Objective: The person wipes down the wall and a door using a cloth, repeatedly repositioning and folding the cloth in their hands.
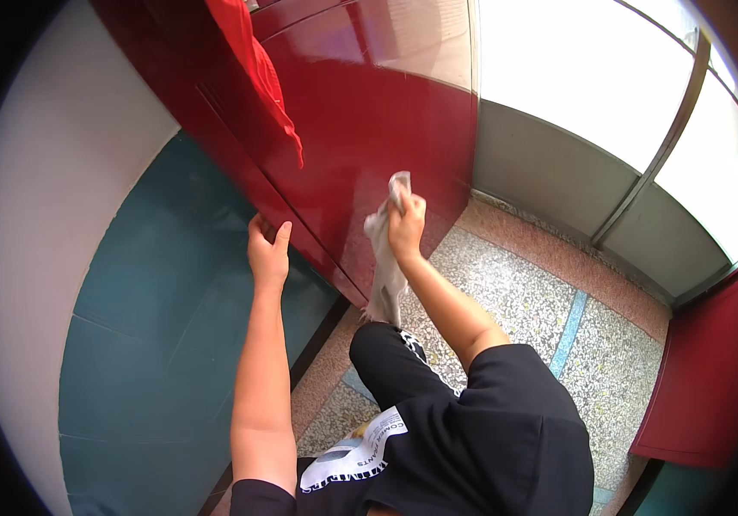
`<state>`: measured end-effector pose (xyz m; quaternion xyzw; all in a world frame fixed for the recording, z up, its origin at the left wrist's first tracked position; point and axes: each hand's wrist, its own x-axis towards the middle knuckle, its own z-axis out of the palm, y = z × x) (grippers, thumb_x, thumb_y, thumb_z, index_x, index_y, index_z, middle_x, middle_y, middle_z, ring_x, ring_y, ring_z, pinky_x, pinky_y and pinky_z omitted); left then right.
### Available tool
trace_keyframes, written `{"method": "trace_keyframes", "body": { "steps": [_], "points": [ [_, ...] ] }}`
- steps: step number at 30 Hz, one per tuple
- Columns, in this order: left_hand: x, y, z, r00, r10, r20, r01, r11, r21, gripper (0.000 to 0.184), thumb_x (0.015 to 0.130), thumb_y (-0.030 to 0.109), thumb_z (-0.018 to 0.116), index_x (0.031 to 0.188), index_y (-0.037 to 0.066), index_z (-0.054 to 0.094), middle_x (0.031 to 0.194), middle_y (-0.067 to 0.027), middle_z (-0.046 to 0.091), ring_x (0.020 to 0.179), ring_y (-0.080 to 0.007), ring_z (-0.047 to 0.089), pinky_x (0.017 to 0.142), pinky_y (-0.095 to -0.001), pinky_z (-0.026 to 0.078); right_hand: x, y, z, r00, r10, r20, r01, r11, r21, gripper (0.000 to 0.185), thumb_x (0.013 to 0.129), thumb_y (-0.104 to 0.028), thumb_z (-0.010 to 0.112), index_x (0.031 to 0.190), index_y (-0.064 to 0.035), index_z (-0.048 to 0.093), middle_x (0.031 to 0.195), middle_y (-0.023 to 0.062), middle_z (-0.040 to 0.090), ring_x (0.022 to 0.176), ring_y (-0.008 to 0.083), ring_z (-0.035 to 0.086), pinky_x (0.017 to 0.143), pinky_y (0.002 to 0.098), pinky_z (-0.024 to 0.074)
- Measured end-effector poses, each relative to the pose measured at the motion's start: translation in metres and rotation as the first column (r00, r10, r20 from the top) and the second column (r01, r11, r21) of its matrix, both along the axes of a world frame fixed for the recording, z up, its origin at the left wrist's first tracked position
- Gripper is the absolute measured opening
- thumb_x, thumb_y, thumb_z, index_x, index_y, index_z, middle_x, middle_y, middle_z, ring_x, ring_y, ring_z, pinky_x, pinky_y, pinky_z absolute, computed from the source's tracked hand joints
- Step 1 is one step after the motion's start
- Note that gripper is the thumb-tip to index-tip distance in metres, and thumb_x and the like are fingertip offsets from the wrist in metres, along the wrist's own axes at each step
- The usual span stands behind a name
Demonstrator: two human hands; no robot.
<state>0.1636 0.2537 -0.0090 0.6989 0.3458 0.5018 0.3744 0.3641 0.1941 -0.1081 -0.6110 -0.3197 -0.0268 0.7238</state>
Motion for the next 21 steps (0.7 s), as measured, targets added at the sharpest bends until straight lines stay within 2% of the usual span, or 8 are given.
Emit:
{"method": "trace_keyframes", "body": {
  "steps": [3, 5, 8, 11, 15, 17, 19, 21],
  "points": [
    [0.005, -0.013, 0.001, 0.988, 0.114, -0.107, -0.107, 0.991, 0.077, 0.044, 0.082, 0.015, 0.056, 0.116, -0.004, 0.038, 0.110, -0.0135, 0.052, 0.102, -0.0220, 0.052, 0.088, -0.0302, 0.039, 0.024, 0.020, 0.086, 0.980, -0.188, 0.058, 0.168, 0.954, 0.249, 0.035, 0.079, -0.003, 0.054, 0.113, -0.0087, 0.052, 0.098, 0.0114, 0.046, 0.090, 0.0253, 0.048, 0.080, 0.0325, 0.0400],
    [0.008, -0.020, -0.004, 0.982, 0.128, -0.142, -0.106, 0.983, 0.151, 0.044, 0.084, 0.018, 0.053, 0.118, -0.004, 0.036, 0.111, -0.0154, 0.051, 0.102, -0.0250, 0.051, 0.088, -0.0317, 0.038, 0.020, 0.032, 0.125, 0.954, -0.220, 0.202, 0.135, 0.921, 0.364, 0.037, 0.077, -0.001, 0.054, 0.114, -0.0075, 0.051, 0.100, 0.0118, 0.045, 0.092, 0.0269, 0.046, 0.081, 0.0328, 0.0395],
    [0.015, -0.022, -0.019, 0.971, 0.203, -0.127, -0.162, 0.947, 0.277, 0.048, 0.088, 0.022, 0.043, 0.124, -0.005, 0.027, 0.119, -0.0196, 0.042, 0.109, -0.0298, 0.043, 0.093, -0.0348, 0.033, 0.039, 0.066, 0.130, 0.761, -0.314, 0.568, 0.128, 0.930, 0.343, 0.041, 0.072, 0.002, 0.055, 0.112, -0.0079, 0.052, 0.103, 0.0143, 0.042, 0.094, 0.0282, 0.045, 0.081, 0.0340, 0.0399],
    [0.029, -0.022, -0.032, 0.979, 0.205, 0.022, -0.199, 0.911, 0.361, 0.049, 0.089, 0.020, 0.039, 0.127, -0.006, 0.020, 0.125, -0.0221, 0.034, 0.114, -0.0313, 0.037, 0.096, -0.0360, 0.028, 0.087, 0.095, 0.118, 0.863, -0.399, 0.309, 0.290, 0.894, 0.342, 0.031, 0.077, -0.006, 0.056, 0.107, -0.0123, 0.056, 0.094, 0.0119, 0.045, 0.091, 0.0277, 0.043, 0.079, 0.0354, 0.0392],
    [0.033, -0.020, -0.039, 0.977, 0.212, -0.003, -0.195, 0.903, 0.382, 0.052, 0.090, 0.017, 0.033, 0.129, -0.008, 0.010, 0.130, -0.0247, 0.023, 0.119, -0.0331, 0.029, 0.099, -0.0374, 0.023, 0.191, 0.124, 0.056, 0.875, -0.447, -0.185, 0.425, 0.893, -0.147, 0.025, 0.086, -0.025, 0.047, 0.109, -0.0190, 0.056, 0.094, 0.0126, 0.049, 0.091, 0.0281, 0.048, 0.080, 0.0355, 0.0403],
    [0.034, -0.018, -0.042, 0.977, 0.214, -0.007, -0.193, 0.895, 0.403, 0.053, 0.090, 0.017, 0.032, 0.129, -0.009, 0.008, 0.131, -0.0256, 0.021, 0.120, -0.0334, 0.027, 0.100, -0.0375, 0.022, 0.215, 0.138, -0.005, 0.839, -0.252, -0.482, 0.363, 0.920, 0.149, 0.034, 0.086, -0.037, 0.045, 0.107, -0.0127, 0.057, 0.095, 0.0146, 0.053, 0.093, 0.0259, 0.052, 0.081, 0.0372, 0.0419],
    [0.033, -0.016, -0.044, 0.977, 0.211, -0.007, -0.188, 0.888, 0.419, 0.053, 0.090, 0.017, 0.031, 0.129, -0.010, 0.006, 0.131, -0.0264, 0.019, 0.121, -0.0338, 0.026, 0.100, -0.0376, 0.022, 0.184, 0.110, -0.004, 0.638, -0.472, -0.608, 0.245, 0.874, -0.420, 0.038, 0.083, -0.038, 0.051, 0.099, -0.0046, 0.059, 0.098, 0.0138, 0.057, 0.092, 0.0216, 0.054, 0.077, 0.0353, 0.0446],
    [0.034, -0.015, -0.045, 0.978, 0.206, -0.010, -0.181, 0.878, 0.444, 0.055, 0.090, 0.016, 0.032, 0.129, -0.010, 0.004, 0.131, -0.0275, 0.018, 0.121, -0.0342, 0.026, 0.100, -0.0376, 0.021, 0.163, 0.108, -0.027, 0.396, -0.564, -0.724, 0.229, 0.825, -0.517, 0.041, 0.083, -0.037, 0.052, 0.093, 0.0015, 0.060, 0.093, 0.0107, 0.059, 0.084, 0.0205, 0.056, 0.073, 0.0340, 0.0455]
  ]
}}
